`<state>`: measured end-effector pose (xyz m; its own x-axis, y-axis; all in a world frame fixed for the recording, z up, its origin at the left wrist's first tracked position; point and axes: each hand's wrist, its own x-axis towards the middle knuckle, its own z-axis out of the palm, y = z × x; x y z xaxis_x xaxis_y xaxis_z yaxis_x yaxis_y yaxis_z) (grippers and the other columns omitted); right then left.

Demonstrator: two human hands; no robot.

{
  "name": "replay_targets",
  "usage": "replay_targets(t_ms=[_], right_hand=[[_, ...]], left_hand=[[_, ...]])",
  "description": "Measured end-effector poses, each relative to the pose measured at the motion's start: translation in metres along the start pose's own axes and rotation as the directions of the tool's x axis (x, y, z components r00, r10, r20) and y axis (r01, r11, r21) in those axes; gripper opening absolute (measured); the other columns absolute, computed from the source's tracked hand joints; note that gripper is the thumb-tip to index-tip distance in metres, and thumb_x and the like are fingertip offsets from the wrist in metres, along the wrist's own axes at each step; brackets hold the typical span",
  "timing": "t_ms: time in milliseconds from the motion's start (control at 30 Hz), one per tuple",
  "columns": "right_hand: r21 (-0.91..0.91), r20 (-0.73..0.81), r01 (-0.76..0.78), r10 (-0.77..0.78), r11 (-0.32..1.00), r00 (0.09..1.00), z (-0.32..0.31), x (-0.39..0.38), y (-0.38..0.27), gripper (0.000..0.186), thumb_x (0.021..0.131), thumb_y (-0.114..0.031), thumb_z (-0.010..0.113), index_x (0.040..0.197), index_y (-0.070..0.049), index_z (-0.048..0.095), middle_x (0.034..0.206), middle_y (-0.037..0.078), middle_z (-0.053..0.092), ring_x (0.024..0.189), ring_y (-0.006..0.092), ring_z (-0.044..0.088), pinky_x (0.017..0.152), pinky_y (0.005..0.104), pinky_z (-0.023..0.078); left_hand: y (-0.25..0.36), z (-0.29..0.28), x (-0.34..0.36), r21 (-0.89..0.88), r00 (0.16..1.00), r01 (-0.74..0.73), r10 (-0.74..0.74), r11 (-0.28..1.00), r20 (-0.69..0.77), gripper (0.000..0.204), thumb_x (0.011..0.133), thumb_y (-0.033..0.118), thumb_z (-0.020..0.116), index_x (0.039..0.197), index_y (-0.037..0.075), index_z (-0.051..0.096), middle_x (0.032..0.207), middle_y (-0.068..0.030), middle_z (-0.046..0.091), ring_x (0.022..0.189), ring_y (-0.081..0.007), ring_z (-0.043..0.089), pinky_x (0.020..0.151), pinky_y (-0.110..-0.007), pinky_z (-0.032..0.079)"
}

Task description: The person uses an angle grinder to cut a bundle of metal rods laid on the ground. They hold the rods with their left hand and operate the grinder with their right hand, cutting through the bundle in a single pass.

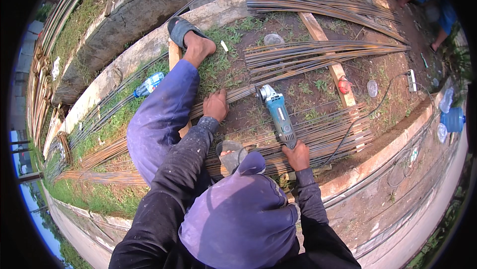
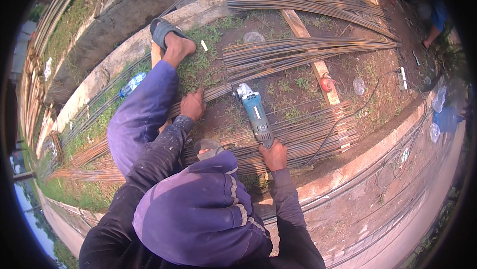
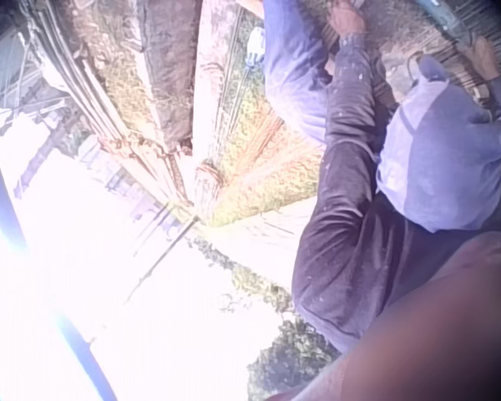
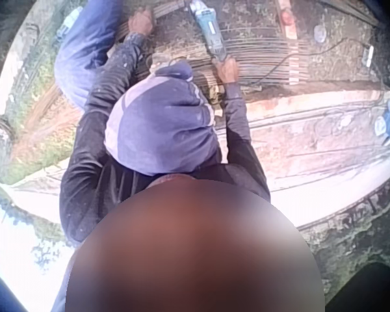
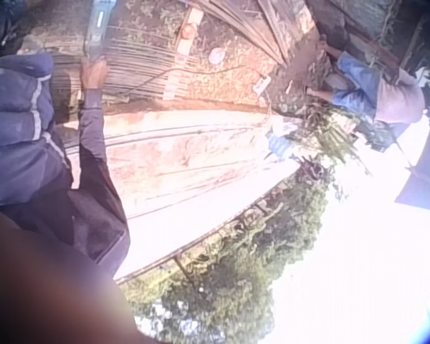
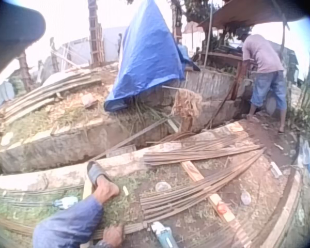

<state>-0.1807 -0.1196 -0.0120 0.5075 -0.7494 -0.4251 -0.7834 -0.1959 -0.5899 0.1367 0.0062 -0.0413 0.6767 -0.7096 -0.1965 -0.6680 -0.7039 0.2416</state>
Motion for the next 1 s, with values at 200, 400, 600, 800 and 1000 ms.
replay_targets(t_ms=[200,400,600,800,1000], right_hand=[[0.022,0.001,-0.008,0.008,1.0,1.0,0.001,0.001,0.001,0.044,0.071,-0.026,0.075,0.09,0.011,0.062,0.083,0.032,0.066,0.085,0.0456,0.066,0.073,0.0481,0.053],[-0.004,-0.002,-0.002,0.002,1.0,1.0,-0.001,0.0,-0.002,0.044,0.07,-0.026,0.075,0.091,0.011,0.062,0.084,0.032,0.066,0.086,0.0459,0.066,0.074,0.0484,0.053],[-0.012,-0.01,0.006,-0.006,1.0,1.0,0.002,0.001,0.002,0.044,0.07,-0.027,0.075,0.09,0.011,0.062,0.083,0.032,0.066,0.086,0.0462,0.066,0.074,0.0486,0.053],[-0.011,-0.006,-0.011,0.01,1.0,1.0,0.0,0.0,-0.001,0.045,0.07,-0.027,0.075,0.09,0.011,0.062,0.083,0.032,0.065,0.085,0.0462,0.066,0.074,0.0487,0.053],[0.002,-0.01,0.003,-0.003,1.0,1.0,0.0,0.0,-0.002,0.045,0.07,-0.027,0.075,0.089,0.011,0.062,0.083,0.032,0.065,0.085,0.0461,0.066,0.073,0.0488,0.053]], left_hand=[[0.0,-0.001,0.0,-0.006,1.0,0.014,-0.014,1.0,0.026,0.047,0.079,0.015,0.065,0.125,0.007,0.057,0.119,-0.0158,0.063,0.113,-0.0358,0.057,0.096,-0.05,0.044],[0.0,0.002,-0.001,0.002,1.0,-0.008,0.008,1.0,-0.025,0.046,0.079,0.015,0.065,0.124,0.007,0.057,0.117,-0.0155,0.064,0.111,-0.0359,0.058,0.095,-0.049,0.045],[-0.006,0.01,-0.001,-0.013,0.996,-0.032,0.031,0.999,-0.088,0.042,0.078,0.014,0.065,0.119,0.007,0.058,0.111,-0.0152,0.065,0.108,-0.0362,0.059,0.093,-0.05,0.045],[-0.006,0.01,0.001,-0.01,0.997,-0.028,0.027,1.0,-0.066,0.04,0.078,0.014,0.066,0.117,0.007,0.058,0.11,-0.0151,0.065,0.107,-0.0364,0.059,0.092,-0.05,0.046],[-0.002,0.006,-0.001,-0.005,0.999,-0.011,0.01,1.0,-0.035,0.042,0.078,0.015,0.066,0.119,0.008,0.058,0.115,-0.0145,0.064,0.111,-0.0355,0.058,0.095,-0.05,0.045]])
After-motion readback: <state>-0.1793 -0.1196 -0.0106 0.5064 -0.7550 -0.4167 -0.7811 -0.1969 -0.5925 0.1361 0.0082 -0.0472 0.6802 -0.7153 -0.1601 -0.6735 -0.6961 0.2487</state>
